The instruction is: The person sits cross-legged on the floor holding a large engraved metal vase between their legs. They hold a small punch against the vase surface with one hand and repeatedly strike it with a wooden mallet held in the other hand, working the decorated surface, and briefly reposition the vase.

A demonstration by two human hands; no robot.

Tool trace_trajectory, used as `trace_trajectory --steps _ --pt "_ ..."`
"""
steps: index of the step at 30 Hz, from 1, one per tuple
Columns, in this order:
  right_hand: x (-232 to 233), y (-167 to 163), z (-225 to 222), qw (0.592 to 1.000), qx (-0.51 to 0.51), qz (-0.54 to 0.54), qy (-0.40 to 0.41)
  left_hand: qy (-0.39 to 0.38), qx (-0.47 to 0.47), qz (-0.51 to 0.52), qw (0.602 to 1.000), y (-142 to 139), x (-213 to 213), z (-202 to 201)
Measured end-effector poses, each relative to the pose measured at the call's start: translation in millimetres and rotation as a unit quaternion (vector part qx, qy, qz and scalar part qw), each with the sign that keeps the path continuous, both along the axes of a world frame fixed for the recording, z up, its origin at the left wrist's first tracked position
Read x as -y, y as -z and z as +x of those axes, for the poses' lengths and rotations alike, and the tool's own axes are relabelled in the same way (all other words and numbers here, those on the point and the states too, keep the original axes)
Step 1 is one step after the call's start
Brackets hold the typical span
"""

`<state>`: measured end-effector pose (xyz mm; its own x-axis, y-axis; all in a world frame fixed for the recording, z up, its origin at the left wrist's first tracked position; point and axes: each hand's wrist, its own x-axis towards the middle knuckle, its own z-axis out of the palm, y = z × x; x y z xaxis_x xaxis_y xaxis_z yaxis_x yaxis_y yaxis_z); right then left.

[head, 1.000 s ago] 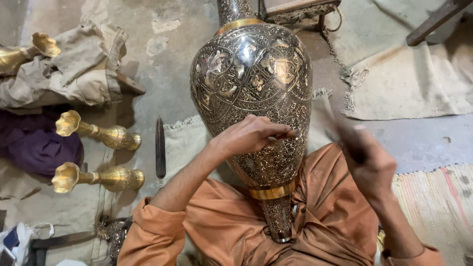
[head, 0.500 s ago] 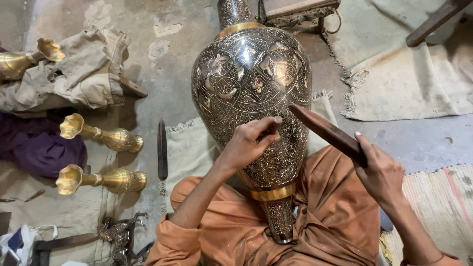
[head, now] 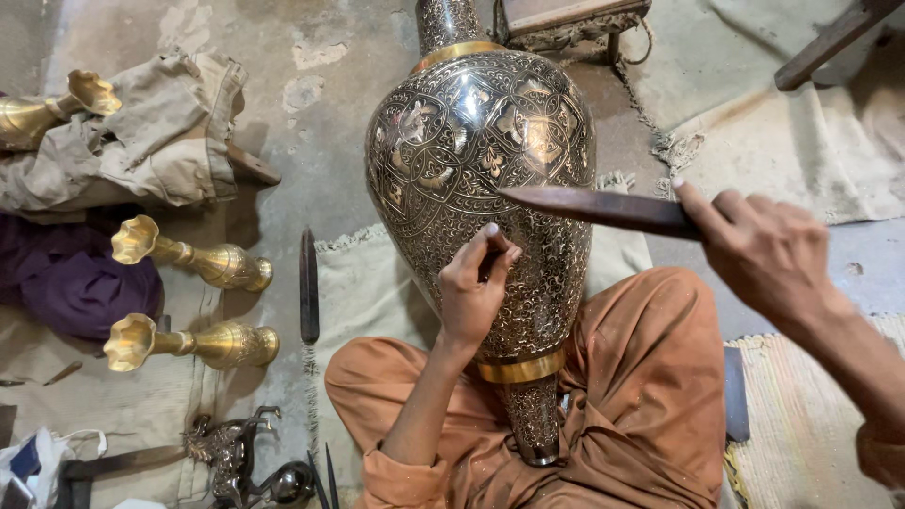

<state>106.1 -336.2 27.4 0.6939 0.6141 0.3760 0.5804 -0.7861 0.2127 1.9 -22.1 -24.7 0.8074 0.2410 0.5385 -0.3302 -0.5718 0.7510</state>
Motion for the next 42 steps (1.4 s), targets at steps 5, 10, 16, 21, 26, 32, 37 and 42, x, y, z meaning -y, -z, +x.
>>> trace_trajectory --steps 5,10,16,21,26,32,37,42 --pt "-13 -50 3 0.987 0.02 0.135 -0.082 -0.012 0.018 0.04 0.999 0 2 1" --pt "-39 -78 7 0.99 0.033 -0.014 -0.14 -0.015 0.001 0.044 0.999 3 0 1" --pt "-54 -92 7 0.966 -0.038 0.17 -0.19 -0.007 0.022 0.023 0.999 0 2 -2" --pt "-54 -96 5 0.993 -0.013 -0.039 -0.113 0.003 -0.027 0.031 0.999 0 2 -1" --pt "-55 -92 1 0.879 -0.204 0.335 -0.27 -0.009 0.012 0.062 0.998 4 -2 -3" --pt "-53 -87 -1 0.992 0.033 0.067 -0.099 0.004 0.003 0.036 0.999 7 -1 3" --pt "-54 -85 6 0.988 -0.079 0.013 -0.134 0.004 0.037 0.056 0.998 3 -2 2" --pt "-55 -84 7 0.95 -0.108 0.223 -0.19 -0.003 0.004 0.062 0.998 -3 -1 0"
